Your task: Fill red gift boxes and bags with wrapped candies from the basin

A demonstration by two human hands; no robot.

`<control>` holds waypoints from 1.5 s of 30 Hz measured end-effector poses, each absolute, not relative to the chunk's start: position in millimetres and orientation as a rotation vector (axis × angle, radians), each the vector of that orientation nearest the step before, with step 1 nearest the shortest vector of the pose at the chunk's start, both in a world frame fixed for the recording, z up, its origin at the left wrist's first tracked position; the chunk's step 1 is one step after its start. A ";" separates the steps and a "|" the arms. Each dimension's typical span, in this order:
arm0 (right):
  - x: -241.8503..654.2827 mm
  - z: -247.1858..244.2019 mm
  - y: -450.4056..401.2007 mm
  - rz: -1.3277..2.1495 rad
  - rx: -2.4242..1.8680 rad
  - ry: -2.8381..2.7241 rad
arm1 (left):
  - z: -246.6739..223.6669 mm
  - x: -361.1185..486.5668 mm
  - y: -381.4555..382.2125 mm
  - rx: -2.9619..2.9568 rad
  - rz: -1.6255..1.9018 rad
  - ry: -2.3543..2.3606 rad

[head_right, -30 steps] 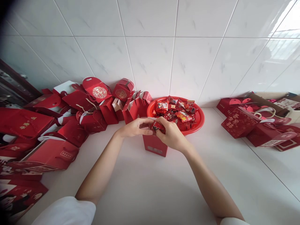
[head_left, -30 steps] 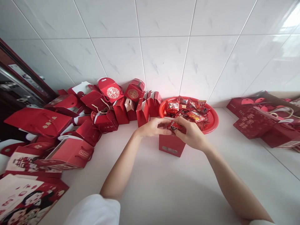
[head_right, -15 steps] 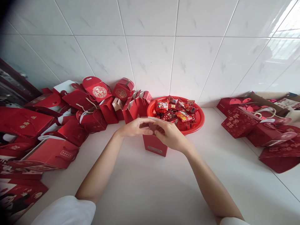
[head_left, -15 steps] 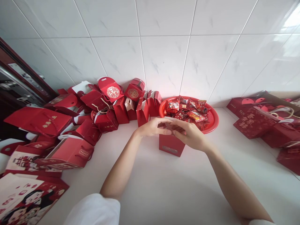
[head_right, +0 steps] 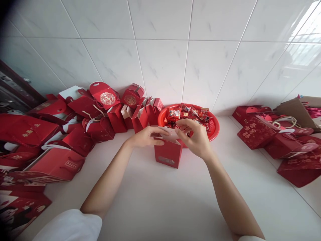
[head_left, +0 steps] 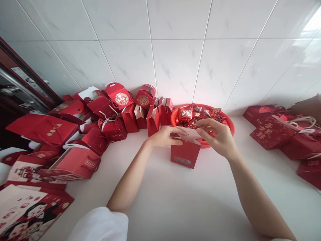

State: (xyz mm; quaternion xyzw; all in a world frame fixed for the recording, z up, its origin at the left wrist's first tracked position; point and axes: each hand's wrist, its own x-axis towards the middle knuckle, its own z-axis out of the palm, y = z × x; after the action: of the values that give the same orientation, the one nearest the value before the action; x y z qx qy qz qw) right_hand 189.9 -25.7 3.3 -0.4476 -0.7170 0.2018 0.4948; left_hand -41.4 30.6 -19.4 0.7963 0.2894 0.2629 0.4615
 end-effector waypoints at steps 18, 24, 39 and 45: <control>187.7 7.9 -27.2 1.022 -0.954 -1.609 | 6.9 -39.7 8.3 1.885 1.253 0.825; 184.6 8.0 -27.4 1.055 -0.906 -1.615 | 4.6 -37.5 9.2 1.870 1.245 0.786; 181.0 11.7 -31.6 0.941 -0.851 -1.524 | 8.1 -35.0 -3.1 1.816 1.336 0.815; 182.6 12.3 -34.7 1.016 -0.863 -1.533 | 12.1 -34.2 -8.4 1.812 1.304 0.807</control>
State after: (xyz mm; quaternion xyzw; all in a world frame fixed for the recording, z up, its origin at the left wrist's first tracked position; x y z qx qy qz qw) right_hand 182.6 -34.7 12.3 -0.3610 -0.6414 0.4250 0.5269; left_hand -34.2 -8.4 12.1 0.7077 0.3151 0.5095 0.3746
